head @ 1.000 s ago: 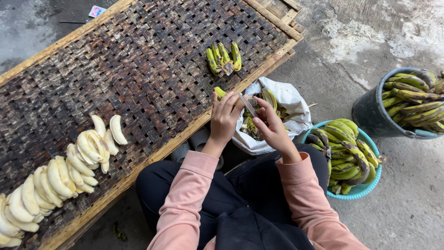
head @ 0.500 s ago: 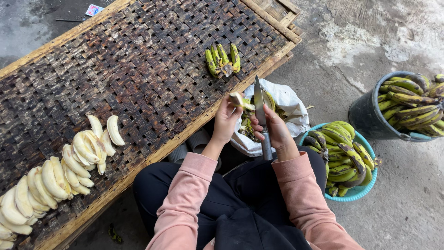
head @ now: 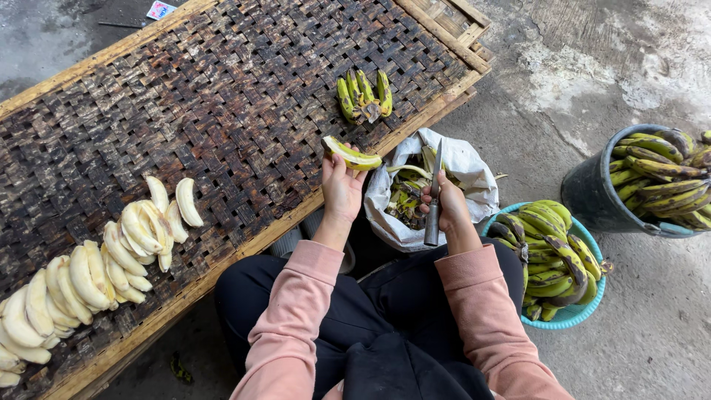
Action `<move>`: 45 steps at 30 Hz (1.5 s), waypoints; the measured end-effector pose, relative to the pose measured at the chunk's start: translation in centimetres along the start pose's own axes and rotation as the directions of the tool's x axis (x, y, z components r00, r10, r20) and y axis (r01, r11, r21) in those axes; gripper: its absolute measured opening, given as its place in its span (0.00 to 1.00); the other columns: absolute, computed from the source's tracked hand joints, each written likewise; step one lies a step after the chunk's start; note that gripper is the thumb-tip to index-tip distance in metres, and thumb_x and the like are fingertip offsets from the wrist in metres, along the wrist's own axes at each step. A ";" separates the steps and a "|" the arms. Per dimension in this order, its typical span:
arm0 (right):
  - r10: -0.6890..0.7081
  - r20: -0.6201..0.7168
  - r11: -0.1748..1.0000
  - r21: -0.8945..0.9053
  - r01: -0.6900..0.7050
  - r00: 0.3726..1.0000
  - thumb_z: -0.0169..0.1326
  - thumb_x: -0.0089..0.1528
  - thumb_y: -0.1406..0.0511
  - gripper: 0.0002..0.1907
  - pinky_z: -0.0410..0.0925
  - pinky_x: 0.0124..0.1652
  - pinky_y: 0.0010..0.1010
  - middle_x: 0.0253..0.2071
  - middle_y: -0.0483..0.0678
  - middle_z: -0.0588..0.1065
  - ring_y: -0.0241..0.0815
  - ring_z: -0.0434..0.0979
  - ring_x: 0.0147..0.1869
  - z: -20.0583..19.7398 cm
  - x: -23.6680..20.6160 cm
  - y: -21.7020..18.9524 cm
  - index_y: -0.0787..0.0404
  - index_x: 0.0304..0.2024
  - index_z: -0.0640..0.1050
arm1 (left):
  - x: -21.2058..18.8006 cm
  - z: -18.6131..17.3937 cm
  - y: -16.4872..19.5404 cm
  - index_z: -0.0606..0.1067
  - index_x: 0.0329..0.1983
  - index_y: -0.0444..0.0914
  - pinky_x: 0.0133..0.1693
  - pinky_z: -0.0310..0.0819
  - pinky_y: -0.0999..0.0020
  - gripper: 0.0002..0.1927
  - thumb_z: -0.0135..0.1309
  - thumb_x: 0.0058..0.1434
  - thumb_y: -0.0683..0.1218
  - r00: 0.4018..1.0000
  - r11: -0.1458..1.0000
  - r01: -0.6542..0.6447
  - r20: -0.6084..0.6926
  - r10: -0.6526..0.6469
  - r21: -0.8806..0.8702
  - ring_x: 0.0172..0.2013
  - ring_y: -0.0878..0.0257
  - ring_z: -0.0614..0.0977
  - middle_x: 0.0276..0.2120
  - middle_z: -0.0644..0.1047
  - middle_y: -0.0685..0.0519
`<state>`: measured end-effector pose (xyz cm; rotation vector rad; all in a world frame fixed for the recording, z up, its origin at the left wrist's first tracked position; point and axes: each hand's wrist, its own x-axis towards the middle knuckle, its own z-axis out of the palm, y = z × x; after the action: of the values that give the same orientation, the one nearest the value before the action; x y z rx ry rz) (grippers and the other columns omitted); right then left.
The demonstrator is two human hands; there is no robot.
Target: The person sits on the ground and peels green bananas with a small knife, dropping the peels into a white sack. Peeled bananas are placed one by one onto a slatted bamboo rack, and unpeeled bananas are taken from a basket and bucket.
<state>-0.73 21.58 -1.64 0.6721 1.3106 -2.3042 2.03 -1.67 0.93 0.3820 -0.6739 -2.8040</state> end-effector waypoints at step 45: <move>-0.640 0.340 0.335 -0.684 0.648 0.689 0.57 0.68 0.67 0.14 0.72 0.41 0.28 0.43 0.44 0.75 0.36 0.77 0.43 0.3 -3.6 -3.4 0.65 0.55 0.77 | -3.3 2.1 -2.5 0.59 0.71 0.39 0.49 0.83 0.58 0.24 0.46 0.73 0.46 0.840 0.741 0.245 0.245 -0.485 0.626 0.51 0.59 0.78 0.49 0.74 0.47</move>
<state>0.19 23.36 2.93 -0.2521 2.6894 -1.8172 4.04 2.32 2.21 0.0283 -1.7452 -3.0169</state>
